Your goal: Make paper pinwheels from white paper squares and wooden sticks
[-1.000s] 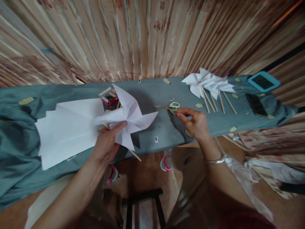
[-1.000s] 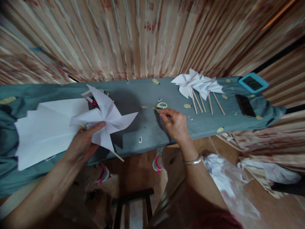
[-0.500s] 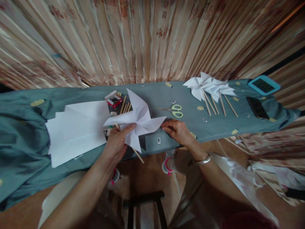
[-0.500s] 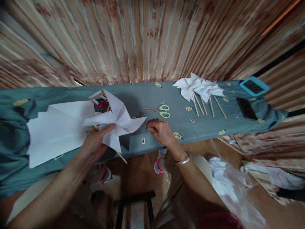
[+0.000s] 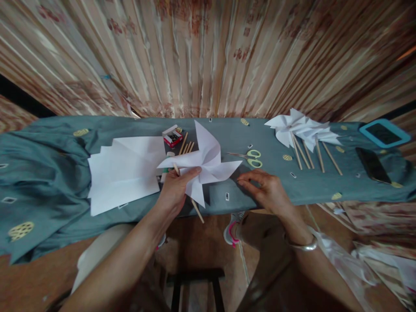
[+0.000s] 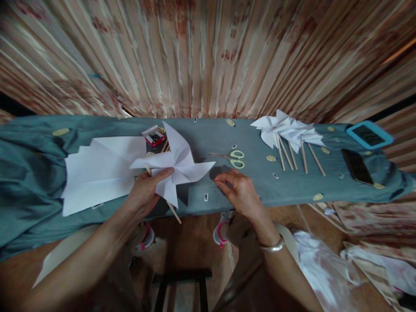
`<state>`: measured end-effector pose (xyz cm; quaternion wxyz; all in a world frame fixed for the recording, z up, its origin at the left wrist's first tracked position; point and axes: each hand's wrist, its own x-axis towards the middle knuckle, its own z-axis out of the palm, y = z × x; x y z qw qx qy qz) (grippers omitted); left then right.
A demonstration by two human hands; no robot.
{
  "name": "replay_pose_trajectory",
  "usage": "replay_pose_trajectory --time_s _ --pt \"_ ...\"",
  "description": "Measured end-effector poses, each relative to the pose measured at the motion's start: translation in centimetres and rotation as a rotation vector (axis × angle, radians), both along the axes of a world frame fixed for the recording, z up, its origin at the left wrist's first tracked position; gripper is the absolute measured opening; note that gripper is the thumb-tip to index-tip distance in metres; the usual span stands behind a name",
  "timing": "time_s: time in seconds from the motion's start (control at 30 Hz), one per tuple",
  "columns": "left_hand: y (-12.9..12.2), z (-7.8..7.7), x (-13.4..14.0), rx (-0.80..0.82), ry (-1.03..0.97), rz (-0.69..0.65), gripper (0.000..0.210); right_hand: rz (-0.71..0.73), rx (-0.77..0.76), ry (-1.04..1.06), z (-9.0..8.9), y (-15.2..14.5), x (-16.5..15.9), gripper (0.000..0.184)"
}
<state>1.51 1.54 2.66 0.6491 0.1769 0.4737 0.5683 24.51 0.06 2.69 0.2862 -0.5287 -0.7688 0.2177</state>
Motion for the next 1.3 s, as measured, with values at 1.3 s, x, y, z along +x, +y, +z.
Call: replay_pose_trajectory --time_s 1.3 --pt "-0.7 0.2 1.1 0.227 0.226 -0.113 0.017 -0.004 0.283 0.001 3.1 -0.5 -7.4 0.011"
